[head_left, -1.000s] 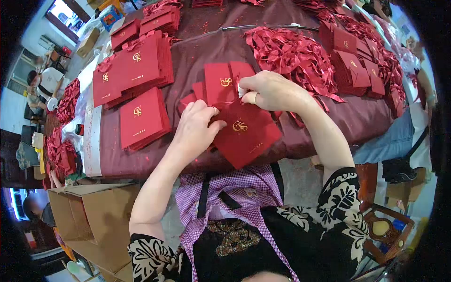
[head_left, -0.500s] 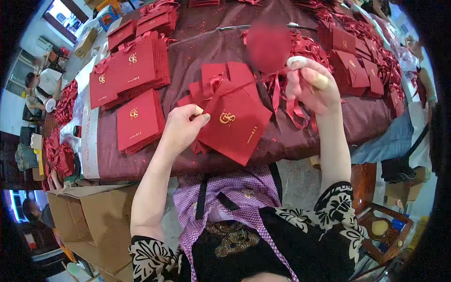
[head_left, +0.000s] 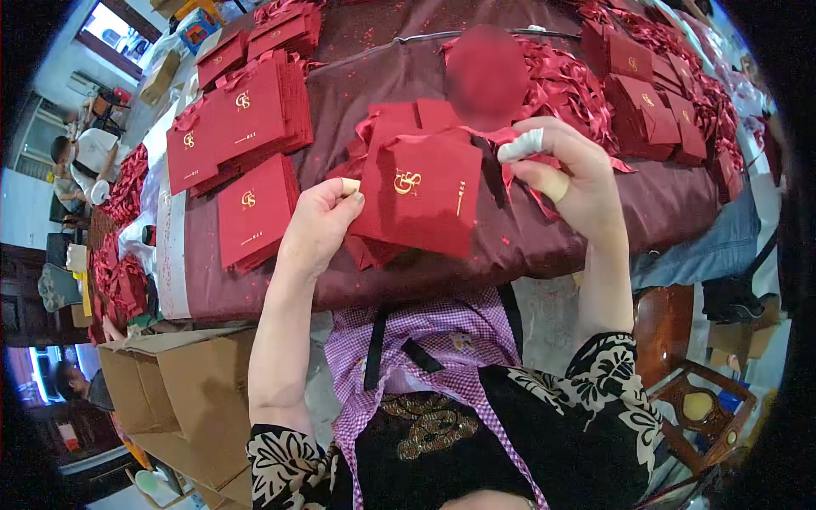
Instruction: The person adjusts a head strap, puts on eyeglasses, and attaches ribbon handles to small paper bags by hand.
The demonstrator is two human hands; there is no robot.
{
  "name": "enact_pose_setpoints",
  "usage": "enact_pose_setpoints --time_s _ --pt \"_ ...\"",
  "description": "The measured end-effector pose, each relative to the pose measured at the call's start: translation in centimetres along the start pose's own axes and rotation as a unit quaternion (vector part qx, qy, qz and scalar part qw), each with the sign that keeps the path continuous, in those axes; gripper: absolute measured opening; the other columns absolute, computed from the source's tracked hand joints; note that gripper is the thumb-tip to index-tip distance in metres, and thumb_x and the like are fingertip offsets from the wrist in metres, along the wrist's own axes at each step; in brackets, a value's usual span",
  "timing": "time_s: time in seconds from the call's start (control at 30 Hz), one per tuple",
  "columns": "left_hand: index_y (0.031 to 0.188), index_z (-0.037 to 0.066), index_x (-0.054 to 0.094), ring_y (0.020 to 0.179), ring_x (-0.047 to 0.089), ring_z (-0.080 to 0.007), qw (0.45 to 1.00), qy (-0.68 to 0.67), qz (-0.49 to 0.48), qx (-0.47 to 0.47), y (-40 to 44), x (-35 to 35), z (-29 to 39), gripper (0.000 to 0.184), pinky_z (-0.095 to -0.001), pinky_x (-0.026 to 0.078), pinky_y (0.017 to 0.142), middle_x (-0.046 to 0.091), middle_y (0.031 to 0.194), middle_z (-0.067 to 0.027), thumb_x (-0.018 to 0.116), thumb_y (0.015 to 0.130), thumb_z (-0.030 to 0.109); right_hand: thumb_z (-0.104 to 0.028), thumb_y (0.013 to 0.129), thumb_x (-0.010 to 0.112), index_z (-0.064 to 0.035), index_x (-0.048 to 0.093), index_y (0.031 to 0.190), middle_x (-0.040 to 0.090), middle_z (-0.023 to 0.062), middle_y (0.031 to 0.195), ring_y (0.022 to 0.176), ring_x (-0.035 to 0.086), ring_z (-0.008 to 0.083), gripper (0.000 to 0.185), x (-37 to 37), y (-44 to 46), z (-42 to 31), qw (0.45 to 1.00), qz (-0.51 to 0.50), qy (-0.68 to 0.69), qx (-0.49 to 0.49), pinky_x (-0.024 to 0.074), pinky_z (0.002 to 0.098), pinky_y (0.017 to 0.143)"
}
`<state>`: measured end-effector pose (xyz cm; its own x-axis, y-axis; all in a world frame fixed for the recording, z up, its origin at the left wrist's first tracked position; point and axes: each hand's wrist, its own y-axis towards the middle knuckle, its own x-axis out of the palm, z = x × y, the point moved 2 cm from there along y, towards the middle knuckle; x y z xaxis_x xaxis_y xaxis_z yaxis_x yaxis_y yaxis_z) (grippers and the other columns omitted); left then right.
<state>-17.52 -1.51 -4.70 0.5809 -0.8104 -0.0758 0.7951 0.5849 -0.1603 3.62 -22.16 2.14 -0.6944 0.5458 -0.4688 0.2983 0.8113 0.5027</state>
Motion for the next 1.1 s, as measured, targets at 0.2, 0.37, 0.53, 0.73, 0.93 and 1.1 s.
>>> enact_pose_setpoints --time_s 0.2,0.37,0.53,0.73,0.93,1.1 --pt "0.106 -0.003 0.064 0.073 0.050 -0.0018 0.999 0.000 -0.032 0.005 -1.1 0.6 0.9 0.023 -0.0178 0.041 0.066 0.060 0.084 0.0044 0.053 0.086 -0.003 -0.006 0.083 0.065 -0.0003 0.065 0.093 0.059 0.0157 0.118 0.105 0.058 0.0239 0.012 1.7 -0.8 0.4 0.988 -0.003 0.147 -0.050 0.0448 0.0344 0.092" --pt "0.105 -0.003 0.063 0.073 0.047 -0.0018 0.999 0.047 -0.009 0.015 -1.5 0.7 0.8 0.023 -0.0181 0.040 0.065 0.056 0.082 0.0055 0.054 0.085 -0.004 -0.020 0.092 0.060 0.0029 0.061 0.104 0.065 0.0125 0.101 0.077 0.058 0.0135 0.026 4.2 -1.2 2.4 0.884 0.039 0.462 -0.061 0.0478 0.0310 0.082" --pt "0.106 -0.003 0.062 0.074 0.046 -0.0023 0.997 0.073 0.007 0.016 -1.5 0.5 0.3 0.022 -0.0183 0.039 0.066 0.053 0.081 0.0054 0.055 0.086 -0.004 -0.016 0.093 0.059 0.0007 0.062 0.105 0.068 0.0058 0.099 0.089 0.063 0.0146 0.021 6.0 -2.1 1.0 0.954 -0.031 0.282 0.095 0.0491 0.0278 0.079" --pt "0.108 -0.003 0.062 0.079 0.051 -0.0042 0.998 0.054 -0.002 0.036 -1.9 1.5 1.1 0.021 -0.0197 0.043 0.072 0.056 0.086 0.0033 0.056 0.088 -0.004 -0.015 0.088 0.064 -0.0033 0.061 0.091 0.062 0.0090 0.081 0.078 0.060 0.0261 0.012 10.6 -2.2 0.8 0.995 -0.097 0.001 -0.029 0.0429 0.0359 0.072" --pt "0.109 -0.003 0.061 0.082 0.055 -0.0057 0.998 0.041 -0.018 0.047 -2.2 1.8 1.5 0.021 -0.0212 0.046 0.075 0.061 0.090 -0.0002 0.055 0.089 -0.004 -0.014 0.087 0.063 -0.0040 0.053 0.079 0.055 0.0087 0.070 0.069 0.056 0.0277 0.016 11.6 -1.8 0.7 0.993 -0.080 -0.050 -0.064 0.0390 0.0376 0.066" --pt "0.108 -0.003 0.061 0.082 0.055 -0.0058 0.995 0.069 -0.024 0.065 -2.5 2.0 1.8 0.020 -0.0212 0.046 0.074 0.062 0.091 -0.0010 0.055 0.089 -0.004 -0.019 0.088 0.059 -0.0054 0.050 0.074 0.056 0.0106 0.065 0.068 0.058 0.0306 0.021 11.7 -1.3 0.9 0.993 -0.090 -0.062 -0.032 0.0389 0.0415 0.066"
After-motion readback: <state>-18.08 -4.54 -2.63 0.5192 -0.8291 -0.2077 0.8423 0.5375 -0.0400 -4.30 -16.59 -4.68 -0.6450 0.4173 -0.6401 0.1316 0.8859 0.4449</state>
